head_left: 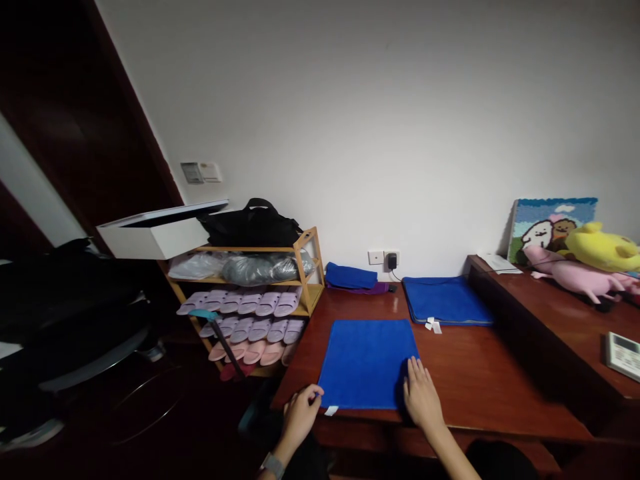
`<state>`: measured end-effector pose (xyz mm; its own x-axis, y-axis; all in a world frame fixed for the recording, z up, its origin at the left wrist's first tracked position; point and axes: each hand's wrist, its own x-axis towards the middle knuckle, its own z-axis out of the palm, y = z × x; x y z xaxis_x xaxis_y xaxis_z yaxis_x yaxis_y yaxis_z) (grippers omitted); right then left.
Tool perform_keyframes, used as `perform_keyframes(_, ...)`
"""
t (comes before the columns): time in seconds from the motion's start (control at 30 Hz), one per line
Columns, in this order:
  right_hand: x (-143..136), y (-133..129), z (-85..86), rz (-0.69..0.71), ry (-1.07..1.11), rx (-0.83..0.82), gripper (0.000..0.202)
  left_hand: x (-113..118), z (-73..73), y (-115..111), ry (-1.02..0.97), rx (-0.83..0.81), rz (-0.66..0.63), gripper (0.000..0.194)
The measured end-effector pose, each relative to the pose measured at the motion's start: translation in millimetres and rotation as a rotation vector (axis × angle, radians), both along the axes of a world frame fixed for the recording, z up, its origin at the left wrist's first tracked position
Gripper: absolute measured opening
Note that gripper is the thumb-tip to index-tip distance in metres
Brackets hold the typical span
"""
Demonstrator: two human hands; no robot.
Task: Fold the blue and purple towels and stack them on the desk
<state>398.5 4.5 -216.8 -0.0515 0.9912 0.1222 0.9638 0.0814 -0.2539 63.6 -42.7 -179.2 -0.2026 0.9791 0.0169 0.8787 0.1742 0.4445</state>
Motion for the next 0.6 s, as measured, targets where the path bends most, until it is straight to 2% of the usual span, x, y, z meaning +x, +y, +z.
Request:
perform_keyframes(0.13,-10.1,27.8,13.8,0.019,0.028,-0.024,0.065,-2.6,-2.5,0.0,-0.013,0.012,-0.004,0.022)
perform_keyframes(0.23,-14.0,36.3,6.8,0.015,-0.005,-0.086,0.066,-4.4,-5.1,0.4,-0.015,0.039,-0.023,0.022)
perform_keyframes(0.37,-12.6,34.1,-7.3,0.008,-0.011,-0.076,0.066,-4.7,-8.8,2.0,-0.035,0.046,-0.023,0.023)
perform_keyframes(0.5,-11.6,33.0,-7.6,0.002,0.002,-0.089,0.067,-8.4,-8.8,1.4,-0.013,0.040,-0.018,0.023)
perform_keyframes(0.6,-12.7,34.7,-6.3,0.003,0.027,-0.109,0.068,-5.7,0.3,2.5,0.116,0.133,-0.028,0.020)
